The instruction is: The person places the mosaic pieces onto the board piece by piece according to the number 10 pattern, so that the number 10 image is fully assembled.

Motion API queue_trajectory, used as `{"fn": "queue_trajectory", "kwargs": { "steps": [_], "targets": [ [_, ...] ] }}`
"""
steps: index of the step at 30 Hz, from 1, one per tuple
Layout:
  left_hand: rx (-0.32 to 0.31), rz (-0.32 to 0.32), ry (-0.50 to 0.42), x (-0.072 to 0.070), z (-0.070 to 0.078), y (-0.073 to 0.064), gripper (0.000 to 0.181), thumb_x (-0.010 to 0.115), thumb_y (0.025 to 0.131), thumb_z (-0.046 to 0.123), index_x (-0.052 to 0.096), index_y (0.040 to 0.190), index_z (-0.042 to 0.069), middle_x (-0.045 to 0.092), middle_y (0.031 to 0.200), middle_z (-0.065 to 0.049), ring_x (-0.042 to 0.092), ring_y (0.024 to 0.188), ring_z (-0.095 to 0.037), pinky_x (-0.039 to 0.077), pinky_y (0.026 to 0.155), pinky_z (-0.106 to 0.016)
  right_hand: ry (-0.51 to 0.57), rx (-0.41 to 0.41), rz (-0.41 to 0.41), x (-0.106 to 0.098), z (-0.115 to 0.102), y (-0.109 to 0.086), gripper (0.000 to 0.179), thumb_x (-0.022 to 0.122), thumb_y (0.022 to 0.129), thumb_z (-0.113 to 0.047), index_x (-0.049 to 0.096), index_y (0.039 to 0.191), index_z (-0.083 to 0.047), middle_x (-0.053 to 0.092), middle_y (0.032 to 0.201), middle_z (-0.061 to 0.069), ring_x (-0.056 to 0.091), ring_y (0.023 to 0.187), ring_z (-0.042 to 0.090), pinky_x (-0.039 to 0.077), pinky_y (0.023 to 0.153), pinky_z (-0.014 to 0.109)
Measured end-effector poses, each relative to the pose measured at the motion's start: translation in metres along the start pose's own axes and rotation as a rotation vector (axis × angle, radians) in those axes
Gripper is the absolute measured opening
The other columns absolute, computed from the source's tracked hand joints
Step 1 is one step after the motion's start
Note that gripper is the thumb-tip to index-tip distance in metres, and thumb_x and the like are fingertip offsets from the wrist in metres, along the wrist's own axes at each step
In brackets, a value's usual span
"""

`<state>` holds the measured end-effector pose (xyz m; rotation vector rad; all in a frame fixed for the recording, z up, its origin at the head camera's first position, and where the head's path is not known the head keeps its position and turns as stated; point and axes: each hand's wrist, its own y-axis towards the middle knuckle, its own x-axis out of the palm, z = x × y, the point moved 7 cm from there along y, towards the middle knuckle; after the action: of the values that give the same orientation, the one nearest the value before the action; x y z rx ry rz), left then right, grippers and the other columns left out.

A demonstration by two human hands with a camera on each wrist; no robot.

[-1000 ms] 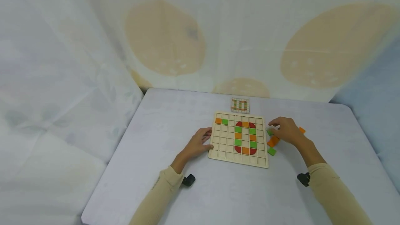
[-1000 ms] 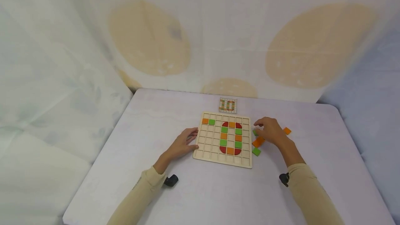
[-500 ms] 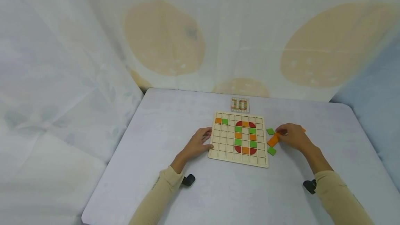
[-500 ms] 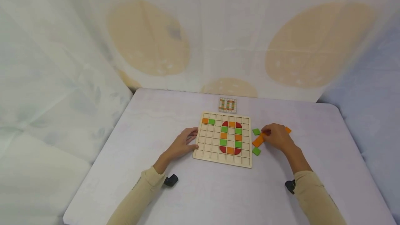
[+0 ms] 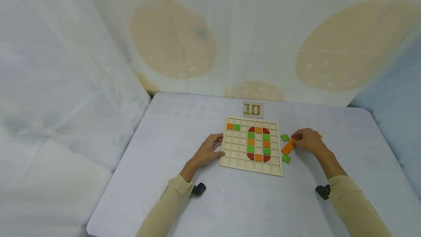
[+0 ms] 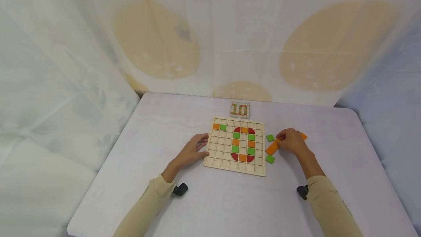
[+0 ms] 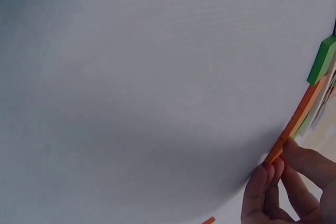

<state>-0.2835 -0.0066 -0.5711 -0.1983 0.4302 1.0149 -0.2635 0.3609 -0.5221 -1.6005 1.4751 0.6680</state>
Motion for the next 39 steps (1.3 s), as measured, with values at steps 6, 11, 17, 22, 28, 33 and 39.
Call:
{"fn": "queue_trajectory", "kwargs": {
  "steps": [6,11,17,22,28,33,39],
  "targets": [
    [0.007,0.003,-0.014,0.000,0.001,0.000,0.078,0.075,0.082,-0.002,0.035,0.148,0.005,0.042,0.138,-0.006,0.044,0.129,-0.017,0.037,0.107,-0.013,0.025,0.026,-0.038,0.004,0.002,0.000,0.029,0.064,0.085,-0.003,0.061,0.110,0.011,0.062,0.098,0.022,0.057,0.089,0.033,0.056,0.072,0.038],
    [0.016,0.002,-0.027,0.000,0.000,0.000,0.078,0.075,0.082,-0.003,0.035,0.148,0.005,0.042,0.139,-0.005,0.044,0.129,-0.016,0.037,0.108,-0.013,-0.009,-0.006,-0.032,0.003,-0.005,-0.002,0.033,0.064,0.079,-0.001,0.060,0.110,0.011,0.061,0.098,0.023,0.056,0.089,0.035,0.055,0.073,0.042],
    [0.009,-0.004,-0.031,0.001,-0.002,0.001,0.079,0.075,0.082,-0.003,0.034,0.149,0.005,0.042,0.139,-0.005,0.043,0.129,-0.015,0.036,0.107,-0.013,-0.018,-0.002,-0.060,0.000,-0.006,-0.003,0.030,0.065,0.082,-0.005,0.066,0.109,0.009,0.064,0.097,0.020,0.057,0.086,0.031,0.055,0.070,0.037],
    [-0.009,-0.006,-0.016,-0.001,-0.001,0.000,0.080,0.076,0.082,-0.001,0.034,0.149,0.007,0.042,0.138,-0.003,0.043,0.129,-0.013,0.037,0.107,-0.012,0.000,0.001,-0.068,-0.007,-0.013,-0.001,0.024,0.070,0.088,-0.015,0.071,0.104,0.003,0.069,0.097,0.016,0.060,0.084,0.027,0.059,0.073,0.039],
    [-0.021,-0.001,0.007,-0.003,0.001,0.000,0.080,0.077,0.082,0.001,0.035,0.149,0.007,0.043,0.138,-0.004,0.044,0.129,-0.014,0.037,0.106,-0.011,0.046,-0.057,-0.002,-0.011,-0.055,0.009,0.024,0.067,0.091,-0.013,0.071,0.110,0.001,0.069,0.104,0.017,0.061,0.089,0.029,0.060,0.080,0.042],
    [-0.018,0.001,-0.013,-0.003,0.001,0.000,0.079,0.077,0.082,0.000,0.035,0.149,0.006,0.043,0.138,-0.004,0.044,0.128,-0.014,0.037,0.107,-0.011,0.084,-0.145,0.003,0.007,-0.099,0.024,0.021,0.069,0.090,-0.013,0.073,0.108,-0.004,0.070,0.104,0.013,0.063,0.095,0.029,0.059,0.085,0.044],
    [-0.015,-0.006,-0.020,0.000,0.000,0.001,0.080,0.077,0.082,0.000,0.035,0.149,0.007,0.043,0.138,-0.004,0.044,0.128,-0.013,0.037,0.107,-0.012,0.137,-0.311,-0.011,0.032,-0.152,0.033,0.017,0.071,0.089,-0.011,0.075,0.104,-0.003,0.071,0.101,0.011,0.066,0.091,0.028,0.061,0.079,0.042]
  ]
}}
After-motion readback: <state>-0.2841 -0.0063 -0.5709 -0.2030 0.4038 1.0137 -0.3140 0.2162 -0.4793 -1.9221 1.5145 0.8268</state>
